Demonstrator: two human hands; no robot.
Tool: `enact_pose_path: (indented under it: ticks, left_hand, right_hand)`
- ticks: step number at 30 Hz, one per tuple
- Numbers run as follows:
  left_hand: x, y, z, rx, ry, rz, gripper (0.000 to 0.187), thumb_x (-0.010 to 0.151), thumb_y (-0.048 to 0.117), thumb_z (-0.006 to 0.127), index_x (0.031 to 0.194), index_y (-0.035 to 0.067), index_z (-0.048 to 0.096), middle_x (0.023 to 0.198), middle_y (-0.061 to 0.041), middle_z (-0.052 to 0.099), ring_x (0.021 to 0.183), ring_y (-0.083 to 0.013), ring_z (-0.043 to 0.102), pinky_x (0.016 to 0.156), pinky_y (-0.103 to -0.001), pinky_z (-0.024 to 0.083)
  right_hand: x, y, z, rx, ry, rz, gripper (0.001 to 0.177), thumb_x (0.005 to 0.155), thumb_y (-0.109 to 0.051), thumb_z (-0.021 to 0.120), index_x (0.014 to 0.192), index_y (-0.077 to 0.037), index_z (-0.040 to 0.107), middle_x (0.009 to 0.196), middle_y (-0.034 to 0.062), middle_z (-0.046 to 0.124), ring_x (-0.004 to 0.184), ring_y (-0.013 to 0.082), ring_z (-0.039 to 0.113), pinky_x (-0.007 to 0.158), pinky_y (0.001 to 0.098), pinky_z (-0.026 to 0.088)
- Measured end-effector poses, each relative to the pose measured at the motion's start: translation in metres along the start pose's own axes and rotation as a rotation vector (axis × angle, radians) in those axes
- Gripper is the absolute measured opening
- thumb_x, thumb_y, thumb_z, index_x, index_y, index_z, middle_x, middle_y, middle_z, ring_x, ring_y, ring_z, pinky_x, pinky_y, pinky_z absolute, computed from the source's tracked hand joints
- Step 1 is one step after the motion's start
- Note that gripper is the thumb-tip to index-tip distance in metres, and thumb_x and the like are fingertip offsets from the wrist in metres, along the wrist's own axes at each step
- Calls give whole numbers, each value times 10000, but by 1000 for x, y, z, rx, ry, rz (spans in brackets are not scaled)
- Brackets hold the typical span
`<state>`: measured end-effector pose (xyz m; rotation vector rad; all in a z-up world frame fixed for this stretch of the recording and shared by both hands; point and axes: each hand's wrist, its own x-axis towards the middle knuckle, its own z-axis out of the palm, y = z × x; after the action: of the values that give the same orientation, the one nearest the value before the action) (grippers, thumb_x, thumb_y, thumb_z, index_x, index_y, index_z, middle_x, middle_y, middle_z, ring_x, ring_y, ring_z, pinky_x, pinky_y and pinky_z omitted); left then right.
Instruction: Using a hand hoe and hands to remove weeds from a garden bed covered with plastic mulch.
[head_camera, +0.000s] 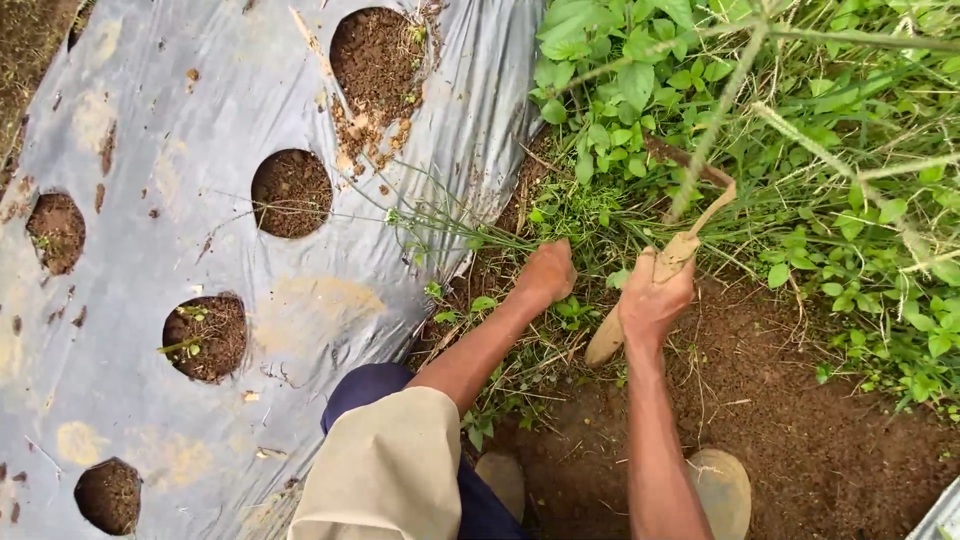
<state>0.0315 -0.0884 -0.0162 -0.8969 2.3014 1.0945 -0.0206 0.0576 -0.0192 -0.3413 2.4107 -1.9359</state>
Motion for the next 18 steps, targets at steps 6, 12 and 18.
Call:
enact_pose_path:
  ticks: [6, 12, 18]
  left_hand:
    - [-3, 11, 3, 72, 18, 0, 258, 954, 41, 631, 1073, -183, 677, 886, -355, 697, 837, -465, 739, 693, -553, 632]
    - [-7, 10, 11, 54, 27, 42, 291, 944, 32, 618, 1084, -220, 647, 913, -388, 682, 860, -513, 721, 663, -545, 639]
    - [-5, 8, 20, 55, 76, 72, 286, 932, 56, 647, 1053, -203, 641, 904, -386, 673, 834, -525, 717, 647, -564, 634]
  right_hand:
    - [-8, 49, -8, -235, -305, 368, 158, 1021, -107, 607, 1103, 18, 555, 720, 111, 573, 553, 217, 539, 525, 338, 448]
    - [11, -26, -21, -19, -95, 240, 82, 1027, -113, 585, 1079, -53, 566, 737, 84, 631, 556, 158, 641, 463, 253, 483]
    - [-14, 22, -13, -94, -250, 366, 157, 1027, -31, 533, 1135, 82, 543, 742, 174, 578, 559, 204, 547, 518, 322, 460]
